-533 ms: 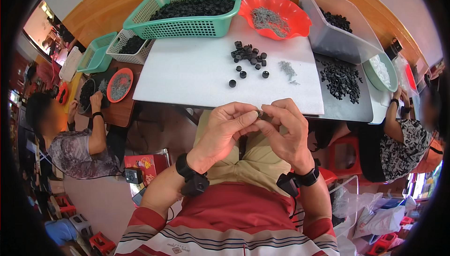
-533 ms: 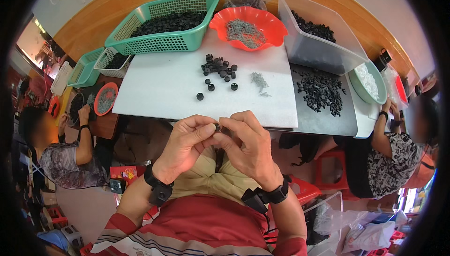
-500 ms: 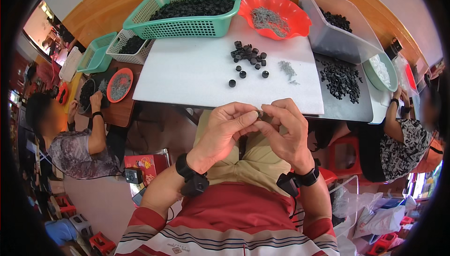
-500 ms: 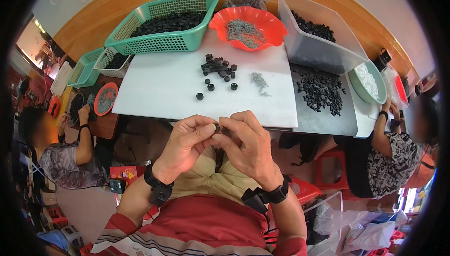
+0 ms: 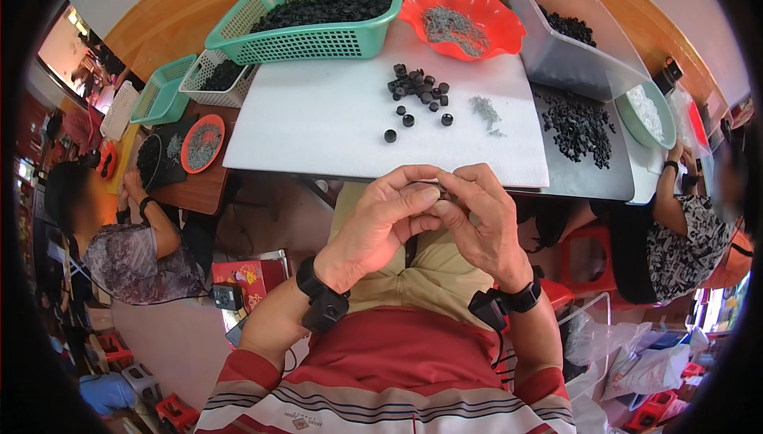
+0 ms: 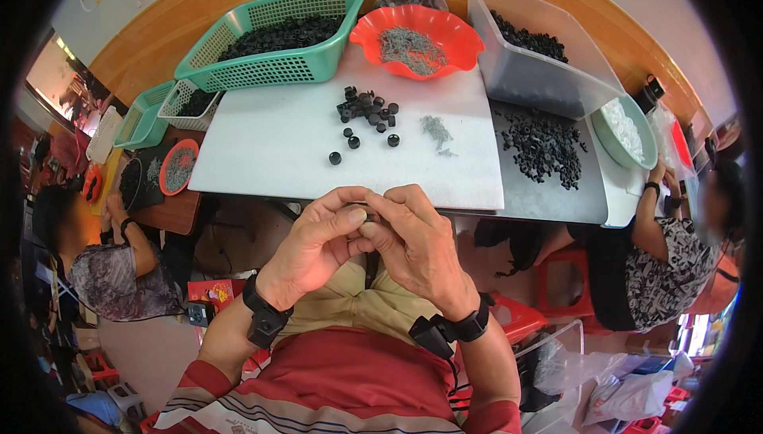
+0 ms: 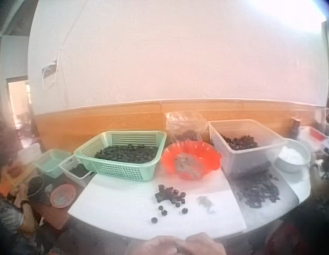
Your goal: Assembling small black plastic components for shoes at a workshop table.
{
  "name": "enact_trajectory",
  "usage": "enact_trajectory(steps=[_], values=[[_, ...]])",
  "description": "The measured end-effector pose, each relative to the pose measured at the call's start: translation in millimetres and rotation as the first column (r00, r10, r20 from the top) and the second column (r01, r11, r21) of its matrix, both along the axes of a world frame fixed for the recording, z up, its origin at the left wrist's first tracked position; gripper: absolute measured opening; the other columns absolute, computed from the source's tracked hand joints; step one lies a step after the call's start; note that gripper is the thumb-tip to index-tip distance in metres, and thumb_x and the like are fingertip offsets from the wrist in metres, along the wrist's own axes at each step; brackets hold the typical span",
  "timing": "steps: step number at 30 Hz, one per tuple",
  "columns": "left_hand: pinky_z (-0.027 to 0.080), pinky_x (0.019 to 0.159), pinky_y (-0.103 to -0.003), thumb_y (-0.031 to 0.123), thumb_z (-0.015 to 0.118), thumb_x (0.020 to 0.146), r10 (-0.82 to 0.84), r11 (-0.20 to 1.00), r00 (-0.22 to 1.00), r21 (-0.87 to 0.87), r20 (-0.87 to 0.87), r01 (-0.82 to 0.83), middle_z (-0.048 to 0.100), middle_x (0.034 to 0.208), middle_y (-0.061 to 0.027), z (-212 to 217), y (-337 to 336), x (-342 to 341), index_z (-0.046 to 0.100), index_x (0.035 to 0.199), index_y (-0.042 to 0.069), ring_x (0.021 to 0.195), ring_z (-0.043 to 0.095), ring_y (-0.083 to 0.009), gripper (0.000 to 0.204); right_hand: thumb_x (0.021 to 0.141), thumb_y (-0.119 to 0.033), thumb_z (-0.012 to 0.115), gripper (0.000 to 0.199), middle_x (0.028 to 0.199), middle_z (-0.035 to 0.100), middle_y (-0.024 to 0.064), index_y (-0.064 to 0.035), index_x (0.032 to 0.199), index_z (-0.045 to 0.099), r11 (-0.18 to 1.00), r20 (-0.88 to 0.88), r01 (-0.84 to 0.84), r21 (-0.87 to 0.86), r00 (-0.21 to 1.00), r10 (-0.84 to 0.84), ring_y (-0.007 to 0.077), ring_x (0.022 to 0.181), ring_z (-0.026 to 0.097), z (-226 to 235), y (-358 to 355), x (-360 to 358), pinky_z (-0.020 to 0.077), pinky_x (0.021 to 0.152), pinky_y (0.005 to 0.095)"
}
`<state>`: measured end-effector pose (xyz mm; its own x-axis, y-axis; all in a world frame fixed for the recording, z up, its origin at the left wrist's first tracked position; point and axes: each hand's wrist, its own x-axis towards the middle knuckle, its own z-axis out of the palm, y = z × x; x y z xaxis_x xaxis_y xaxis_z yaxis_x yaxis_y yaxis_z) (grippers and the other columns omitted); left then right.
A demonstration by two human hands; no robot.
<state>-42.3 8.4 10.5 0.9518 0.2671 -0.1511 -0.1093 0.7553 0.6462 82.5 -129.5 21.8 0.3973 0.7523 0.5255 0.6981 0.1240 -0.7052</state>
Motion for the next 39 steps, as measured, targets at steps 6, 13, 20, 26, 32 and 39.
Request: enact_trajectory(steps=[6, 13, 20, 26, 32, 39], values=[[0.059, 0.088, -0.031, 0.009, 0.062, 0.100, 0.005, 1.000, 0.999, -0.011, -0.038, -0.005, 0.069, 0.113, -0.0064, -1.0, -0.6, -0.1, 0.063, 0.130, 0.003, 0.100, 0.069, -0.0159, 0.031, 0.086, -0.002, 0.076, 0.032, 0.100, 0.064, 0.0111, -0.0035, 0.117, 0.069, 0.997, -0.022, 0.036, 0.067, 0.999, -0.034, 0.0243, 0.077, 0.070, -3.4, 2.1, -3.5, 0.0568, 0.064, 0.0332], [0.060, 0.088, -0.032, 0.009, 0.061, 0.100, 0.021, 1.000, 0.999, 0.002, -0.035, -0.021, 0.070, 0.110, -0.0076, -3.5, -1.8, 0.8, 0.065, 0.122, 0.003, 0.099, 0.069, -0.0168, 0.024, 0.082, -0.002, 0.079, 0.029, 0.096, 0.065, 0.0090, -0.0043, 0.110, 0.072, 0.981, 0.034, 0.098, 0.169, 0.994, -0.105, 0.0204, 0.073, 0.069, -12.8, 3.1, -4.1, 0.0557, 0.061, 0.0308], [0.059, 0.087, -0.031, 0.008, 0.063, 0.099, 0.061, 0.998, 0.997, -0.012, -0.042, -0.061, 0.069, 0.109, -0.0079, -5.0, -5.6, 2.9, 0.065, 0.115, 0.003, 0.098, 0.070, -0.0166, 0.017, 0.081, -0.004, 0.080, 0.026, 0.093, 0.063, 0.0067, -0.0071, 0.106, 0.071, 0.955, 0.206, 0.168, 0.243, 0.953, -0.220, 0.0192, 0.065, 0.067, -19.7, 5.0, -4.8, 0.0528, 0.052, 0.0305], [0.059, 0.087, -0.030, 0.007, 0.065, 0.098, 0.069, 0.998, 0.996, 0.007, -0.057, -0.068, 0.070, 0.109, -0.0083, -5.1, -6.4, 1.1, 0.065, 0.115, 0.005, 0.098, 0.070, -0.0178, 0.017, 0.080, -0.005, 0.080, 0.031, 0.096, 0.061, 0.0062, -0.0089, 0.108, 0.068, 0.961, 0.320, 0.176, 0.215, 0.917, -0.240, 0.0208, 0.064, 0.066, -21.4, 3.9, -2.6, 0.0531, 0.051, 0.0325], [0.059, 0.085, -0.030, 0.009, 0.064, 0.100, 0.095, 0.991, 0.994, 0.096, -0.046, -0.091, 0.071, 0.109, -0.0092, 5.1, -12.5, 2.6, 0.065, 0.115, 0.004, 0.096, 0.071, -0.0169, 0.016, 0.080, -0.005, 0.079, 0.034, 0.097, 0.061, 0.0082, -0.0074, 0.111, 0.065, 0.947, 0.369, 0.187, 0.262, 0.887, -0.277, 0.0234, 0.065, 0.066, -23.5, 6.3, -2.5, 0.0544, 0.052, 0.0341], [0.057, 0.083, -0.029, 0.014, 0.069, 0.098, 0.253, 0.797, 0.966, 0.578, -0.053, -0.177, 0.073, 0.104, -0.0083, 18.9, -8.6, 2.6, 0.066, 0.116, -0.001, 0.095, 0.069, -0.0151, 0.024, 0.087, -0.008, 0.077, 0.026, 0.099, 0.062, 0.0126, -0.0043, 0.110, 0.064, 0.922, 0.261, 0.236, 0.306, 0.911, -0.319, 0.0248, 0.066, 0.065, -25.9, 4.4, 2.3, 0.0525, 0.052, 0.0341]])
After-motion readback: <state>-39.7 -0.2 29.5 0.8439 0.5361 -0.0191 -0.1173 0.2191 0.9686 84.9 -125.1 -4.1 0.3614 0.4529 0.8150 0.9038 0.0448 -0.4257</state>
